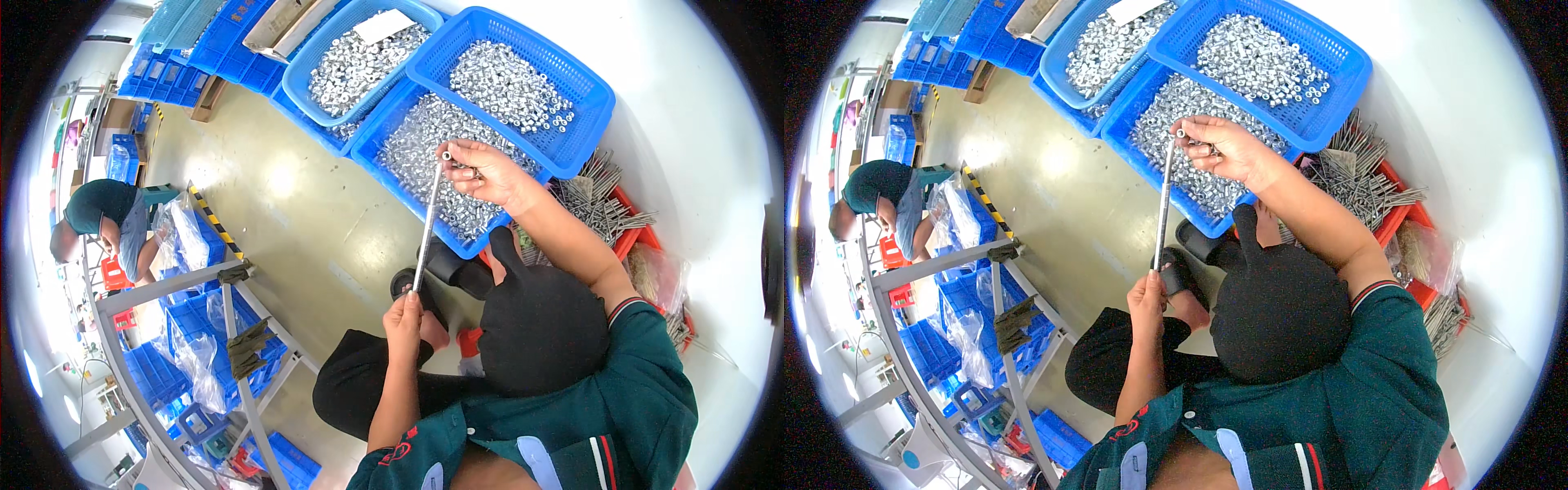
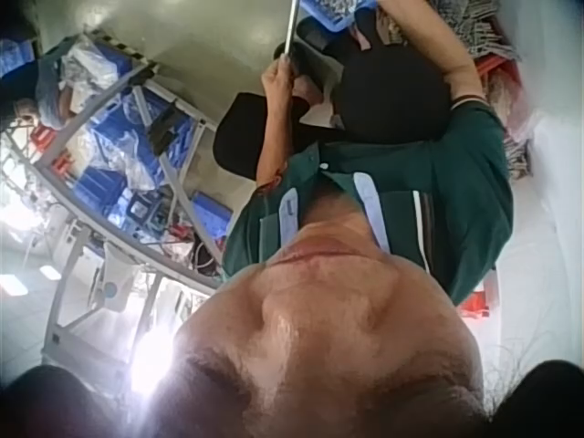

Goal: Manually assembling small metal ring-like components onto a long metal rod.

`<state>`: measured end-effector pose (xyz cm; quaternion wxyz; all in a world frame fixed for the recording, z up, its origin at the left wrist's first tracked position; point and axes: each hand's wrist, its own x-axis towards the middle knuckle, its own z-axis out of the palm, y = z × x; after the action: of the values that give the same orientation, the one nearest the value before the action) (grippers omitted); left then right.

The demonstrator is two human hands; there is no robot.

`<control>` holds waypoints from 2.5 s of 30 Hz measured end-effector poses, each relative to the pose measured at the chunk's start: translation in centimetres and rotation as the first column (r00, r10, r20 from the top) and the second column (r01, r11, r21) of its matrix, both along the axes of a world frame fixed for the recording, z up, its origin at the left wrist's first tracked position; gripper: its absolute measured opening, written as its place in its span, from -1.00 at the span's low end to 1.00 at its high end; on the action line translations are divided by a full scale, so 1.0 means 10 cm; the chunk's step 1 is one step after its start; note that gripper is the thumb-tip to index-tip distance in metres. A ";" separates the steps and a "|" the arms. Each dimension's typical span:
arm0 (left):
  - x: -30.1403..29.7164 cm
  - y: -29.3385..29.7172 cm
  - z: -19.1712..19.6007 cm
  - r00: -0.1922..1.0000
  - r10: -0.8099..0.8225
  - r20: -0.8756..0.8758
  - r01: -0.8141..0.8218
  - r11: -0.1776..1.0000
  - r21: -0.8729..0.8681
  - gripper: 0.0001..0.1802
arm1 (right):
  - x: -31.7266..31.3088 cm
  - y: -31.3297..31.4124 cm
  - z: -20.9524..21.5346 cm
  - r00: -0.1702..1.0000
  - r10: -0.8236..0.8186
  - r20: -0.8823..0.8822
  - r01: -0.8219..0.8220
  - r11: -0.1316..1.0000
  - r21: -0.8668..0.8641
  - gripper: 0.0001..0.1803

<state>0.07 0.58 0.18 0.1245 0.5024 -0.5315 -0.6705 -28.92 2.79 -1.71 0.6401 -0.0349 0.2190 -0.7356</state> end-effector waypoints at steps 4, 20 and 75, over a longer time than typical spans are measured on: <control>0.02 -0.01 -0.05 1.000 -0.021 -0.005 0.021 1.000 -0.019 -0.60 | 0.00 0.00 0.00 0.999 0.029 -0.041 -0.031 0.999 -0.036 -0.81; 0.00 -0.03 -0.12 0.999 0.030 0.035 -0.026 0.994 -0.109 -0.62 | 0.39 -0.08 0.22 0.830 0.063 -0.554 0.069 0.974 0.215 -0.82; 0.01 -0.03 -0.19 0.997 -0.026 0.068 0.035 0.989 -0.143 -0.64 | 0.12 0.03 -0.03 0.980 0.025 0.198 -0.031 0.999 0.023 -0.77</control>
<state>0.20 0.32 -1.77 0.1324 0.5059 -0.5899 -0.6152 -27.70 3.07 -1.97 0.6694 0.0436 0.1635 -0.7234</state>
